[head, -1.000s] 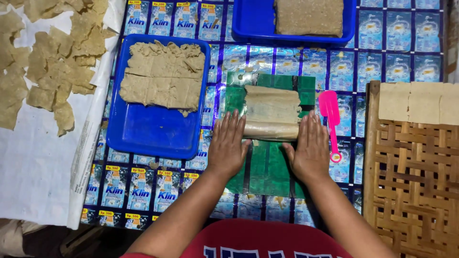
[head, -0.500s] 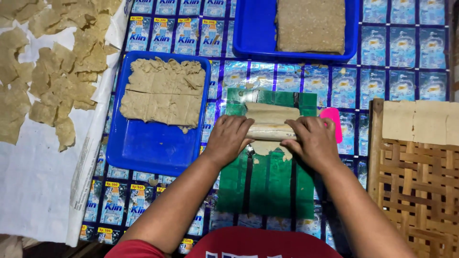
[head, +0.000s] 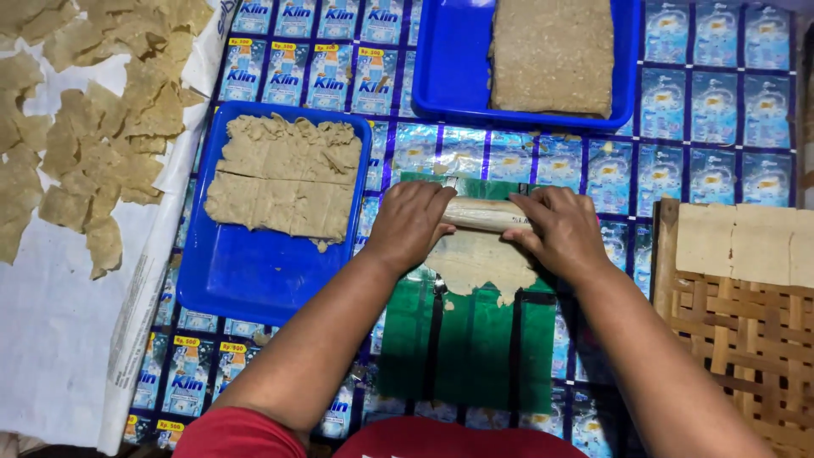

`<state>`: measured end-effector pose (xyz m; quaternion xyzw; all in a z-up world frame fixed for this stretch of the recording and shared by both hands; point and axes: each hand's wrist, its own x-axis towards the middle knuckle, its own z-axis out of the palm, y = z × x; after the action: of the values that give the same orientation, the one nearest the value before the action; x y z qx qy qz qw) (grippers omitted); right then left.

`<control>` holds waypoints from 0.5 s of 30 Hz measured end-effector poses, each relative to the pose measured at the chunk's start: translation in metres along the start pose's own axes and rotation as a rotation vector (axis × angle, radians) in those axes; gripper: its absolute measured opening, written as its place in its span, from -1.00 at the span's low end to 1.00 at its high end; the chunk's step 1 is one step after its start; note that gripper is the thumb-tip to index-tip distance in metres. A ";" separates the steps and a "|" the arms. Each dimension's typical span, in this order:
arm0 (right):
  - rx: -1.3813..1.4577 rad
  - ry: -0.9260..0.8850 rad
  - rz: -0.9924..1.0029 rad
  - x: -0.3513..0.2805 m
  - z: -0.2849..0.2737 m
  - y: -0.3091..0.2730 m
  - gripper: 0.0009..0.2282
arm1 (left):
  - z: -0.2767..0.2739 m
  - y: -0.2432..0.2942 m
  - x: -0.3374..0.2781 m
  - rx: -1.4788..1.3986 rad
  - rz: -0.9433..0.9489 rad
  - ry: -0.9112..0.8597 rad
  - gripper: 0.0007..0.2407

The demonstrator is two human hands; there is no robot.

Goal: Flattening pieces of dough with a rolling pin and cutting them into rectangles using a scraper.

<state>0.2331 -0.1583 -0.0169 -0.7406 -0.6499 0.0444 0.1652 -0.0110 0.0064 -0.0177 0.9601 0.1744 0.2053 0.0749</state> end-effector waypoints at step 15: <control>-0.014 -0.154 0.267 0.072 -0.013 -0.003 -0.45 | -0.020 0.000 0.074 -0.040 -0.431 -0.327 -0.48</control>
<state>0.2452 -0.0899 0.0071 -0.8159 -0.5566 0.1183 0.1022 0.0443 0.0345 0.0276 0.9196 0.3561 0.0303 0.1631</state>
